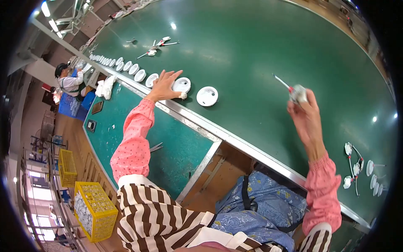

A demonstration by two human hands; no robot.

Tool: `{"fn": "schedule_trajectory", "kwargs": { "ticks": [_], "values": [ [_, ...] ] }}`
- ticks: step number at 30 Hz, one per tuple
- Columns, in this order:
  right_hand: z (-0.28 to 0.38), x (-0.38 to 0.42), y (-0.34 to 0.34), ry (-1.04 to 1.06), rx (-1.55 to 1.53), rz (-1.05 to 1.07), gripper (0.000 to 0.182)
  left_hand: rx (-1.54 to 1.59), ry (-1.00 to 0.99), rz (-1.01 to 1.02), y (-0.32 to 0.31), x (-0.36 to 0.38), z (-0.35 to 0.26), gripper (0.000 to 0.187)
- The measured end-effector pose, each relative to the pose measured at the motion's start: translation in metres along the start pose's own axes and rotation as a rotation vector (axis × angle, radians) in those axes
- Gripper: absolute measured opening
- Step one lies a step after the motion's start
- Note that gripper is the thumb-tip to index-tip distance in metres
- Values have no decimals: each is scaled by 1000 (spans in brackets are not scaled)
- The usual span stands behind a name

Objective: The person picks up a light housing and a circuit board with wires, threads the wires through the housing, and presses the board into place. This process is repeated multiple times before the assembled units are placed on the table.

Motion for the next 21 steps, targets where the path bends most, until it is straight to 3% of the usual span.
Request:
{"fn": "schedule_trajectory", "kwargs": {
  "ticks": [6, 12, 15, 21],
  "values": [
    [-49, -70, -79, 237, 423, -232, 12, 35, -72, -87, -1, 12, -14, 87],
    [-116, -106, -152, 433, 822, -132, 14, 60, -133, -179, 3, 37, -42, 85],
    [-139, -109, -164, 436, 797, -97, 13, 80, -182, -228, 3, 47, -70, 79],
    [-120, -79, -126, 334, 772, -142, 12, 138, -261, -304, -3, 70, -150, 79]
  ]
}}
Point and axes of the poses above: each hand's wrist, its own x-axis away from the middle knuckle, its own y-axis out of the back of the hand, z = x × y, the point moved 9 cm from there along -x, towards the middle knuckle, and after that the axes turned 4 degrees about -y, right-handed, at the moved point
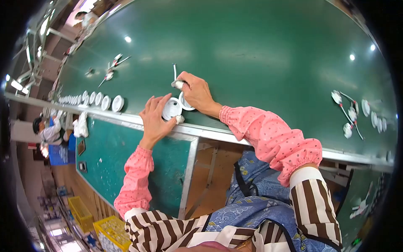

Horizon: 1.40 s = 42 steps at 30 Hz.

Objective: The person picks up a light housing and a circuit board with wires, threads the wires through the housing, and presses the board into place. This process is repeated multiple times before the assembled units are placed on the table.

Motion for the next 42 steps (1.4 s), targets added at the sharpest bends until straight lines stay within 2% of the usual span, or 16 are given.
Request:
{"fn": "schedule_trajectory", "kwargs": {
  "ticks": [5, 7, 9, 11, 18, 19, 21, 25, 27, 29, 31, 35, 36, 38, 41, 42],
  "values": [
    [-12, 32, 98, -58, 4, -65, 12, 75, -167, -44, -22, -16, -103, 75],
    [-4, 50, 152, -58, 187, -134, 11, 116, -271, -47, -33, -23, -151, 73],
    [3, 72, 204, -35, 229, -221, 11, 134, -367, -30, -47, -33, -198, 73],
    [-2, 97, 259, -21, 136, -350, 13, 181, -468, 19, -61, -42, -250, 72],
    [7, 199, 432, -58, 303, -715, 14, 314, -808, 78, -101, -44, -429, 73],
    [10, 216, 454, -69, 303, -759, 15, 339, -842, 91, -105, -41, -453, 74],
    [15, 253, 499, -232, 442, -773, 18, 358, -891, 96, -109, -33, -500, 77],
    [18, 323, 596, -105, 276, -1009, 16, 381, -931, 71, -130, -32, -573, 78],
    [29, 351, 637, -55, 162, -1121, 17, 380, -944, 63, -142, -33, -604, 77],
    [37, 375, 670, -53, 154, -1243, 12, 364, -925, 91, -152, -38, -635, 76],
    [26, 398, 705, 30, 171, -1348, 13, 367, -908, 29, -164, -43, -664, 76],
    [8, 415, 751, 69, 240, -1409, 14, 340, -855, 93, -184, -54, -709, 78],
    [4, 413, 756, 61, 216, -1395, 14, 360, -852, 128, -186, -54, -714, 82],
    [-9, 407, 764, 44, 164, -1367, 14, 458, -887, 65, -177, -53, -712, 81],
    [-13, 408, 779, -45, 483, -1341, 14, 589, -931, 46, -159, -54, -696, 79],
    [-6, 411, 781, 11, 497, -1381, 12, 629, -937, 45, -152, -57, -686, 78]
  ]
}}
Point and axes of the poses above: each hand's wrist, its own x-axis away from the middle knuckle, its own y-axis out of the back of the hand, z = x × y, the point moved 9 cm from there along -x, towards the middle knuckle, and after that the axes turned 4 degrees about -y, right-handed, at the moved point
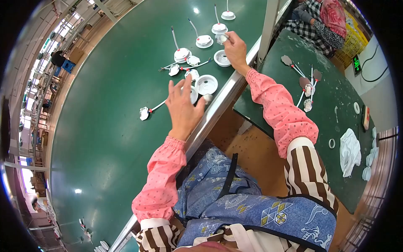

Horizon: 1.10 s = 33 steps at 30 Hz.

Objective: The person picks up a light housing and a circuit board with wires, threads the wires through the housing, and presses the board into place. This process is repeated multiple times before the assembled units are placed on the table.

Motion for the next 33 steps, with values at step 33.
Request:
{"fn": "schedule_trajectory", "kwargs": {
  "ticks": [33],
  "values": [
    [224, 321, -172, -758, -515, 1071, 18, -717, 1513, -453, 591, 748, 276, 98]
  ]
}}
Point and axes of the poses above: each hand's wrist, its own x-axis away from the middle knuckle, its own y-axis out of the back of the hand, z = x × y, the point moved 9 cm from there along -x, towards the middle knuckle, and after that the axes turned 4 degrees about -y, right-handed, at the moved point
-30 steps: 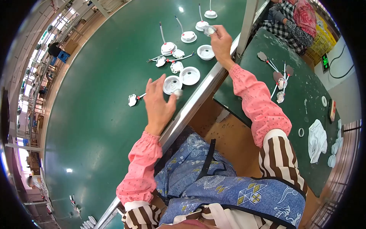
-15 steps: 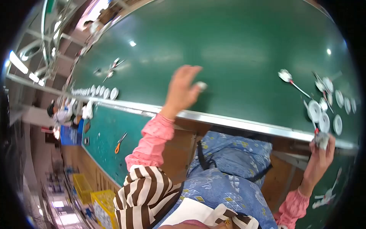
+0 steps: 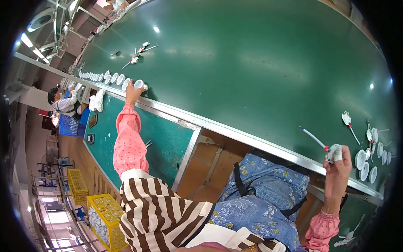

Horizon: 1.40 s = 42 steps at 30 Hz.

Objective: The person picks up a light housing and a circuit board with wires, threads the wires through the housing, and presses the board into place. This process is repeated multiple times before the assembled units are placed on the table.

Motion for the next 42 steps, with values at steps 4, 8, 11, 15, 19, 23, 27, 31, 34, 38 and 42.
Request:
{"fn": "schedule_trajectory", "kwargs": {
  "ticks": [4, 8, 11, 15, 19, 23, 27, 31, 34, 38, 42],
  "values": [
    [-4, -2, -41, -67, 68, 100, 19, 140, -273, 28, -14, 40, -102, 73],
    [-16, -15, -93, -133, -119, 215, 17, 196, -565, 171, -46, 152, -273, 71],
    [-17, -23, -104, -144, -275, 233, 10, 362, -692, 209, -58, 226, -371, 72],
    [-9, -16, -78, -108, -314, 198, 14, 304, -919, 250, -40, 289, -458, 78],
    [2, 2, -36, -77, -321, 161, 14, 360, -1168, 297, -11, 323, -506, 77],
    [-5, 12, -23, -129, -451, 178, 15, 383, -1381, 134, 6, 362, -531, 57],
    [-2, 25, -3, -151, -456, 87, 19, 468, -1450, 155, -1, 392, -538, 28],
    [-5, 33, 22, -156, -385, 106, 24, 716, -1475, 568, -23, 418, -531, 26],
    [-3, 34, 37, -98, -438, 60, 24, 703, -1386, 535, -25, 399, -533, 28],
    [13, 33, 59, 99, -483, 31, 17, 415, -1061, 214, -41, 358, -537, 57],
    [13, 34, 58, 122, -503, 1, 15, 258, -932, 340, -90, 367, -556, 97]
  ]
}}
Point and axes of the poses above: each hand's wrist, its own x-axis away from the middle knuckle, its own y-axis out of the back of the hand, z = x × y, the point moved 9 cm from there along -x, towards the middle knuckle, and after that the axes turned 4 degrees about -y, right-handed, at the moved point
